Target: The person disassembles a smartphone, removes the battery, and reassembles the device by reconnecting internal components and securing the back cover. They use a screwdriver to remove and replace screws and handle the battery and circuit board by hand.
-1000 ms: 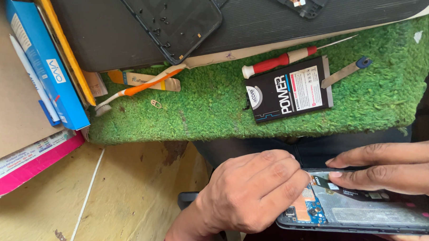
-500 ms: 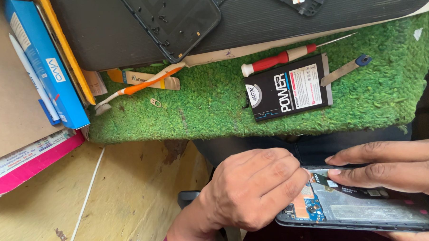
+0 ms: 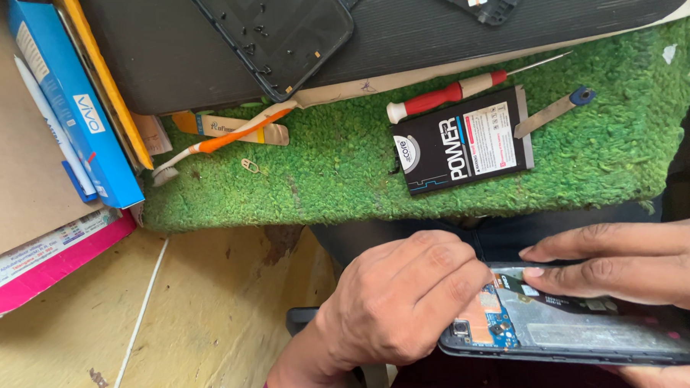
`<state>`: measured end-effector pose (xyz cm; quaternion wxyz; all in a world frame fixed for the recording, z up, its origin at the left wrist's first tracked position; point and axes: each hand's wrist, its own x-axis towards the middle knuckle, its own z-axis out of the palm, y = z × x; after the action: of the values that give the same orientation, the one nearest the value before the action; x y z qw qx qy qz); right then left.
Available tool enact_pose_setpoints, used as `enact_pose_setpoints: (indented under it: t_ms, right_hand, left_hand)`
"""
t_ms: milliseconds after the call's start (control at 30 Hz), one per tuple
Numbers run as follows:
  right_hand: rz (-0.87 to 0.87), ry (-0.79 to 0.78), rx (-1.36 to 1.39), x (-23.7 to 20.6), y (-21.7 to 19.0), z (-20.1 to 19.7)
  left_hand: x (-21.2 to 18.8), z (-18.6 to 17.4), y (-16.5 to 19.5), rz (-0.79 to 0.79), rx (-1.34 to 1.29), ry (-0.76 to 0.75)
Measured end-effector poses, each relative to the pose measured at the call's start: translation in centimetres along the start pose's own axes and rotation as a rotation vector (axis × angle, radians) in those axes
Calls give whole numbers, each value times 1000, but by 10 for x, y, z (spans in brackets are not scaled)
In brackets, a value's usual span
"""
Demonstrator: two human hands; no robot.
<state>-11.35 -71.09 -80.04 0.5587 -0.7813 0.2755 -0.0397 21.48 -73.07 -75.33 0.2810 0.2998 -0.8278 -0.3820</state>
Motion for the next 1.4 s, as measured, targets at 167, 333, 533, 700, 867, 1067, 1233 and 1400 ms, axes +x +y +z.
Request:
enact_pose_setpoints:
  t_ms: [167,333,533,700,867,1067,1233,1400]
  right_hand:
    - [15,66,-1,10,-14,-3]
    - [85,6,49,18,-24,-4]
    - [49,2,-33,22,-27,-3]
    - [31,39,-29,23,-27,-1]
    - [33,48,-16,24,-27,-2]
    - [68,56,6,23,-29,1]
    - [119,50,20,23,-30,6]
    - [120,83,4,23,-30,7]
  left_hand:
    - [-6,-1,2,-60,-16,12]
    - [-10,-1,4,-90,-3,28]
    - [-13,0,5,-80,38,12]
    - [-11,1,7,-70,42,11]
    - [-9,3,7,-68,54,17]
    - [-10,4,7,-65,40,17]
    - [-11,4,5,-62,30,1]
    - [-12,5,4,-88,17,-9]
